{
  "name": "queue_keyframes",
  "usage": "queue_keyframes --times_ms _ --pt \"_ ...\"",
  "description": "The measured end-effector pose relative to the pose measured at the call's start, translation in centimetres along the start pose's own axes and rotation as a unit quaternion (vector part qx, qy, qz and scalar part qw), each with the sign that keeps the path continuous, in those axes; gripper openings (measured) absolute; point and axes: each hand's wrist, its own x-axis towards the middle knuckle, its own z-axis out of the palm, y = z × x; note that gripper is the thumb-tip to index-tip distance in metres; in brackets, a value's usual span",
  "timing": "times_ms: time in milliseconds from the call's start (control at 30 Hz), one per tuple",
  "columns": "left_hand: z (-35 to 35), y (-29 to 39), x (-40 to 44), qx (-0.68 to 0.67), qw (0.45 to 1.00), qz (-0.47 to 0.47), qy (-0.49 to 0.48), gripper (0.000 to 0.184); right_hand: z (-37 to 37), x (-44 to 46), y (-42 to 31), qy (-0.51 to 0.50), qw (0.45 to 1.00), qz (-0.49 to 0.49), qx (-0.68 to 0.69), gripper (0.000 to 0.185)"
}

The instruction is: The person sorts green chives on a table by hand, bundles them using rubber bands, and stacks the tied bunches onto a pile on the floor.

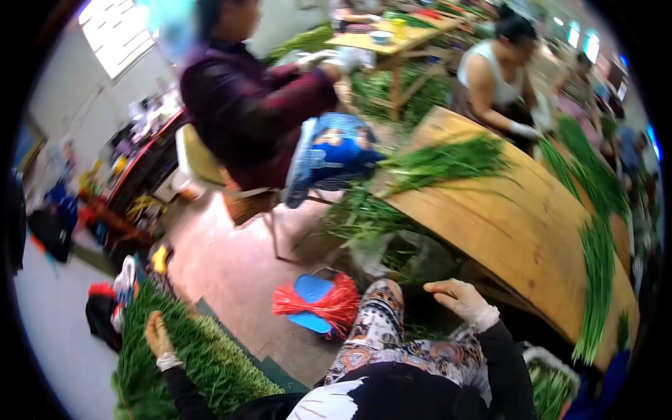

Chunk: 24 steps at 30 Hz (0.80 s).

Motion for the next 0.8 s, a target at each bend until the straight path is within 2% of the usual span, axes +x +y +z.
queue_keyframes --times_ms 33,67,100,133,167,200,267,300,367,400,433,467,500,567,633,667,700,733,767,800 --pt "3.0 0.9 0.9 -0.129 0.986 -0.005 -0.108 0.031 0.1 -0.8 0.2 0.005 1.000 -0.006 -0.006 0.025" --pt "7.2 3.9 0.0 -0.201 0.969 0.003 -0.144 0.020 -0.5 -1.8 0.1 0.024 0.998 -0.003 -0.052 0.024" --pt "11.8 6.5 -0.3 -0.193 0.960 -0.078 -0.185 0.015 -1.2 -2.8 1.2 0.044 0.998 -0.010 -0.051 0.023" --pt "15.7 9.1 -2.1 -0.336 0.910 -0.038 -0.239 0.009 -1.7 -3.3 1.6 0.055 0.996 -0.014 -0.069 0.022" --pt "19.3 8.2 -3.6 -0.351 0.887 -0.066 -0.292 0.007 -1.5 -3.8 2.0 0.066 0.994 -0.018 -0.089 0.021" --pt "23.3 10.8 -4.6 -0.372 0.856 -0.066 -0.353 0.007 -0.9 -5.2 3.4 0.101 0.993 0.006 -0.064 0.021" --pt "27.8 11.5 -8.9 -0.288 0.840 -0.053 -0.457 0.012 -0.7 -5.1 5.7 0.100 0.994 0.031 -0.027 0.021" --pt "31.9 14.0 -9.7 -0.282 0.791 0.033 -0.542 0.014 0.6 -7.8 5.9 0.153 0.985 0.076 0.010 0.021" --pt "32.9 16.7 -15.2 -0.347 0.768 0.006 -0.538 0.019 0.0 -8.2 6.6 0.145 0.980 0.131 0.017 0.023" --pt "33.8 20.6 -16.6 -0.358 0.736 0.021 -0.574 0.021 0.6 -10.6 6.6 0.199 0.967 0.161 0.002 0.023" --pt "32.7 22.7 -18.4 -0.372 0.733 0.009 -0.569 0.023 0.0 -10.7 7.2 0.196 0.964 0.179 -0.023 0.024" --pt "34.5 21.8 -19.8 -0.363 0.747 0.024 -0.557 0.025 0.2 -10.9 8.8 0.194 0.958 0.211 0.026 0.024" --pt "36.1 23.5 -20.8 -0.387 0.730 0.034 -0.563 0.027 1.2 -12.4 9.9 0.247 0.944 0.220 -0.009 0.025" --pt "36.6 24.6 -22.6 -0.408 0.725 -0.064 -0.551 0.024 1.1 -13.0 12.0 0.254 0.946 0.199 -0.011 0.026" --pt "38.5 25.0 -24.3 -0.400 0.734 -0.101 -0.540 0.022 2.6 -14.5 14.5 0.282 0.939 0.194 0.014 0.027" --pt "40.0 25.0 -24.5 -0.415 0.756 -0.101 -0.496 0.021 2.9 -13.8 14.8 0.281 0.939 0.194 0.040 0.027" --pt "41.1 26.8 -25.1 -0.445 0.725 -0.146 -0.505 0.021 2.4 -15.2 13.7 0.300 0.927 0.214 0.068 0.027" --pt "37.4 29.7 -23.8 -0.380 0.722 -0.198 -0.544 0.025 1.3 -15.6 10.2 0.240 0.932 0.247 0.114 0.028" --pt "34.2 31.7 -22.8 -0.311 0.713 -0.247 -0.578 0.039 1.8 -15.4 11.1 0.245 0.930 0.246 0.116 0.028" --pt "35.5 29.4 -23.3 -0.357 0.742 -0.183 -0.538 0.029 2.2 -15.3 11.9 0.229 0.936 0.241 0.111 0.029"
